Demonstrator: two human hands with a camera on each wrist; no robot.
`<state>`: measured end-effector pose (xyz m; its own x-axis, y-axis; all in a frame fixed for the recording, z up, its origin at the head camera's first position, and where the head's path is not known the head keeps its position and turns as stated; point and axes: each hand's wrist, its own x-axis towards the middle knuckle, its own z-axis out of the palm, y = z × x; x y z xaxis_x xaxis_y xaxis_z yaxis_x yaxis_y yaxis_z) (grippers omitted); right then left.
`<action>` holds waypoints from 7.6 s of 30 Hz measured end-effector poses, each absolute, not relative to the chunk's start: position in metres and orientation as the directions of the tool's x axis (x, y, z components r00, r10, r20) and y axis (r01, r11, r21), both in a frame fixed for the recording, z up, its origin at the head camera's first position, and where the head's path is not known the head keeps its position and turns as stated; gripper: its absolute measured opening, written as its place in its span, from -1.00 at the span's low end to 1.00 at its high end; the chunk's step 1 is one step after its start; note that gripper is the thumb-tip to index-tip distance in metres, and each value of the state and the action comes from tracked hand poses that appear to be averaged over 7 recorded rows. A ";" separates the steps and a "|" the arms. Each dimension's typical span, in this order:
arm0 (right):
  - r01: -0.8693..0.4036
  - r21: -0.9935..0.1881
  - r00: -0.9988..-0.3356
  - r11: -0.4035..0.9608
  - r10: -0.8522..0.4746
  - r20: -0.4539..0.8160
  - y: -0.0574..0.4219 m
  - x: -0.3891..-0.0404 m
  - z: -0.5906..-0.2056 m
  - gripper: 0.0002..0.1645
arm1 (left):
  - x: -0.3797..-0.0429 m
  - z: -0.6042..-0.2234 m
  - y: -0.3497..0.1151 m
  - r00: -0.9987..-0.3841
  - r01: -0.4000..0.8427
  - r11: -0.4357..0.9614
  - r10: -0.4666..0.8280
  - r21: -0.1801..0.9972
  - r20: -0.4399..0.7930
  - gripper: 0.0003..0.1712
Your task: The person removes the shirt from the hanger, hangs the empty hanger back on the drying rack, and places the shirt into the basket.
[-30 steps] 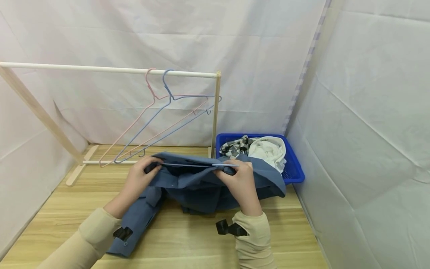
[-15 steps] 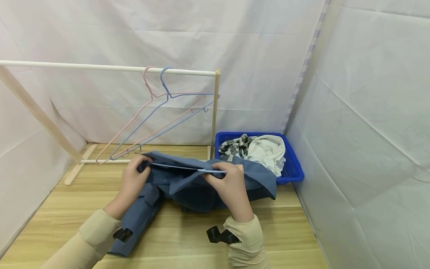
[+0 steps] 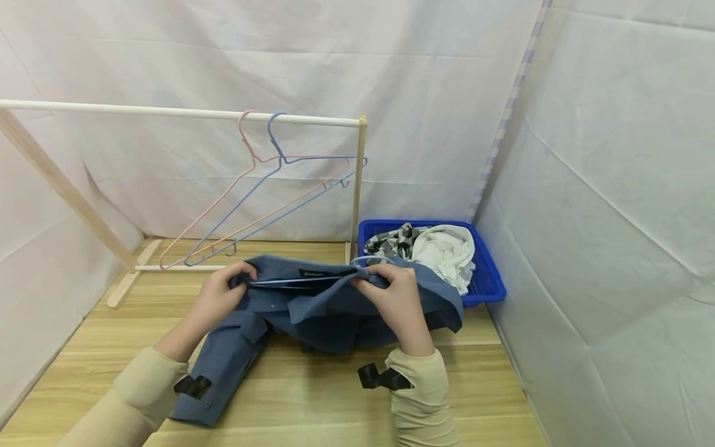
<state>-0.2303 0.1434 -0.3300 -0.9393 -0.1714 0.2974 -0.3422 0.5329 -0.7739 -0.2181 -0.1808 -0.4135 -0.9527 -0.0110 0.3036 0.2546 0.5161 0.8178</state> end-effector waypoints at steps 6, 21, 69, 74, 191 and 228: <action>-0.312 -0.809 -0.950 0.498 -0.142 0.279 0.150 -0.234 -0.335 -0.81 | -0.217 -0.413 -0.187 -0.958 0.282 0.484 0.094 0.828 0.270 -0.56; -0.284 -0.900 -0.942 0.330 0.077 0.326 0.157 -0.235 -0.344 -0.77 | -0.219 -0.406 -0.195 -0.965 0.249 0.264 0.146 0.932 0.216 -0.67; -0.265 -0.880 -0.964 0.394 -0.090 0.250 0.122 -0.227 -0.362 -0.60 | -0.172 -0.390 -0.192 -0.818 0.435 0.743 0.089 0.509 0.568 -0.84; -0.270 -0.884 -0.963 0.381 -0.101 0.250 0.121 -0.227 -0.365 -0.64 | -0.169 -0.392 -0.199 -0.785 0.440 0.752 0.058 0.490 0.616 -0.84; -0.267 -0.680 -0.804 0.683 -0.547 -0.234 0.005 -0.230 -0.449 -0.41 | -0.078 -0.388 -0.302 -0.728 -0.181 0.562 -0.629 0.807 0.274 -0.71; -0.681 -0.529 -0.729 0.507 -0.544 0.417 0.130 -0.199 -0.433 -0.70 | -0.093 -0.381 -0.306 -0.604 -0.175 0.129 -0.797 0.976 -0.003 -0.63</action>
